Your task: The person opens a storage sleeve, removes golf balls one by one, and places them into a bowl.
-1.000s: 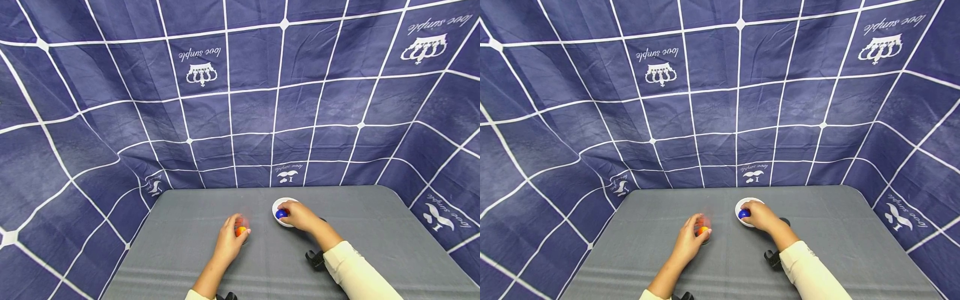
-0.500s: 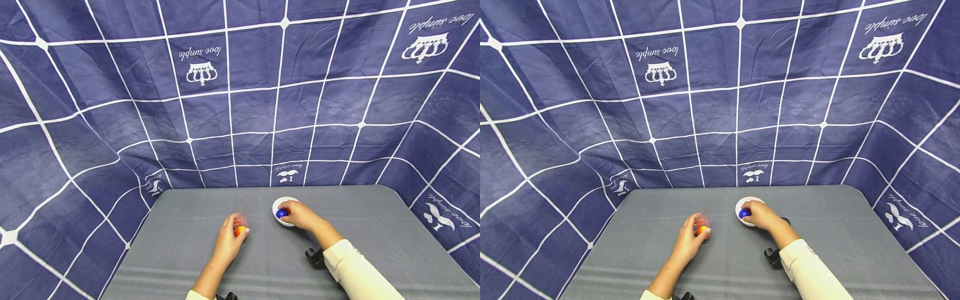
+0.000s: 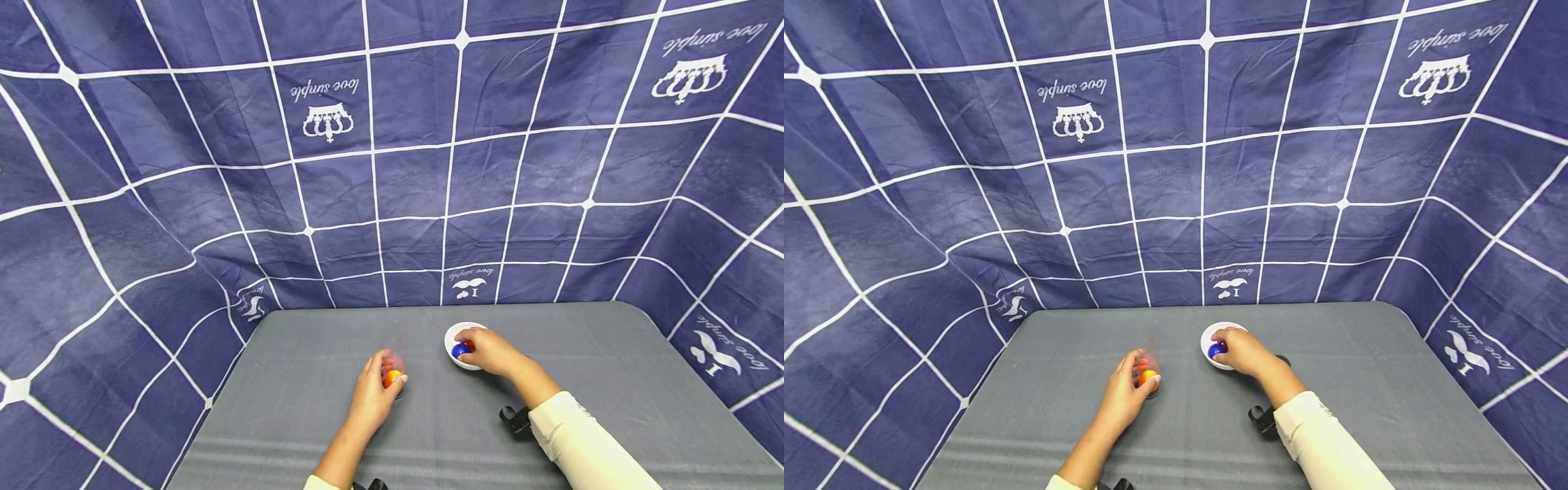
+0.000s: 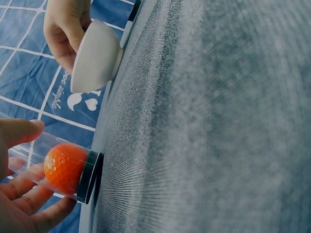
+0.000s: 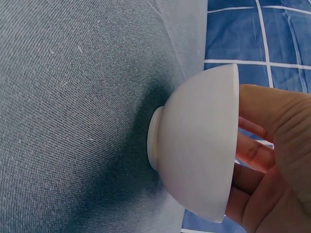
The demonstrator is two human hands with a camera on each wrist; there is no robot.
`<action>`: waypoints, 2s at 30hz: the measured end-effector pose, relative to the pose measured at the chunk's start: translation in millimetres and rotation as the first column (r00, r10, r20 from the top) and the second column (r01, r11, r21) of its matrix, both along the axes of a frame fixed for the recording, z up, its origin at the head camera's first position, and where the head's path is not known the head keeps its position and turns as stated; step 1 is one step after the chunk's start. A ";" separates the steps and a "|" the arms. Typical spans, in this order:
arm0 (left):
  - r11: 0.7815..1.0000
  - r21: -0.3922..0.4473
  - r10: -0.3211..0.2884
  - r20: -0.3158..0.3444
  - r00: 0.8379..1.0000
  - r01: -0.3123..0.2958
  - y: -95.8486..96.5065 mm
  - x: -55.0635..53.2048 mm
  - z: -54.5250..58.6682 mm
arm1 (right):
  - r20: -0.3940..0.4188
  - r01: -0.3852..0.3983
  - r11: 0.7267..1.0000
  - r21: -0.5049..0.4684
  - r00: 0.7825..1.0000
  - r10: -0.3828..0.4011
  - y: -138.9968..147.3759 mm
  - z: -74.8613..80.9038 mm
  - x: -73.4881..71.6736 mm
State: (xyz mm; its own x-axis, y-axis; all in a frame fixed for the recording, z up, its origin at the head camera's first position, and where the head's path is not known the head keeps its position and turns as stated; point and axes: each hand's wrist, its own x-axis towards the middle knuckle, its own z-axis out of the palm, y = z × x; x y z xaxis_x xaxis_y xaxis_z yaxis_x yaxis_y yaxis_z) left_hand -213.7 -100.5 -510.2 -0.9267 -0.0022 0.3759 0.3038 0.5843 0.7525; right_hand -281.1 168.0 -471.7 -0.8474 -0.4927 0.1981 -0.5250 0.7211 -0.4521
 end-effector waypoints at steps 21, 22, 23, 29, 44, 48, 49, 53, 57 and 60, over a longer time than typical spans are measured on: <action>0.997 -0.076 0.006 -0.091 0.996 -0.013 1.1 1.0 9.5 | 0.020 0.156 0.965 -0.208 0.988 -0.156 5.5 8.9 14.0; 0.997 -0.076 0.004 -0.107 0.994 -0.012 1.1 1.1 10.9 | 0.021 0.163 0.960 -0.230 0.986 -0.163 5.0 9.3 15.4; 0.997 -0.080 0.001 -0.125 0.992 -0.011 1.1 1.4 12.3 | 0.027 0.167 0.953 -0.252 0.986 -0.165 4.7 10.0 17.0; 0.995 -0.100 -0.016 -0.190 0.982 -0.004 2.0 3.7 20.9 | 0.069 0.193 0.899 -0.393 0.981 -0.180 1.4 13.3 26.5; 0.952 -0.299 -0.025 -0.304 0.952 -0.071 8.5 5.8 37.7 | 0.133 0.220 0.817 -0.532 0.975 -0.176 -7.7 20.0 47.3; 0.951 -0.304 -0.033 -0.305 0.952 -0.064 10.6 7.7 41.5 | 0.159 0.207 0.797 -0.567 0.977 -0.141 -7.4 19.1 52.4; 0.949 -0.308 -0.037 -0.311 0.950 -0.064 10.9 8.2 42.1 | 0.172 0.209 0.792 -0.573 0.976 -0.132 -7.6 18.8 53.3; 0.943 -0.324 -0.042 -0.347 0.937 -0.077 12.1 9.3 43.7 | 0.207 0.217 0.780 -0.587 0.972 -0.115 -9.7 18.0 57.0; 0.938 -0.337 -0.051 -0.374 0.926 -0.084 12.5 9.2 44.2 | 0.210 0.191 0.776 -0.601 0.975 -0.077 -12.2 15.7 60.6; 0.932 -0.353 -0.065 -0.394 0.917 -0.086 12.3 9.1 44.5 | 0.220 0.170 0.770 -0.615 0.975 -0.039 -14.1 14.3 63.4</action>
State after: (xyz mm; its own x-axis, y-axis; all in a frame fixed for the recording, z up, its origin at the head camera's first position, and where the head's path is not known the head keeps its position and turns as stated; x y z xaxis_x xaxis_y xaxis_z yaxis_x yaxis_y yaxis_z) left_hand -204.7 -88.2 -465.7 -0.7027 0.1924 0.6850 0.5218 0.7939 0.3123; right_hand -217.6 153.9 -457.5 -0.9384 -0.2204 0.2663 -0.3234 0.2879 -0.9014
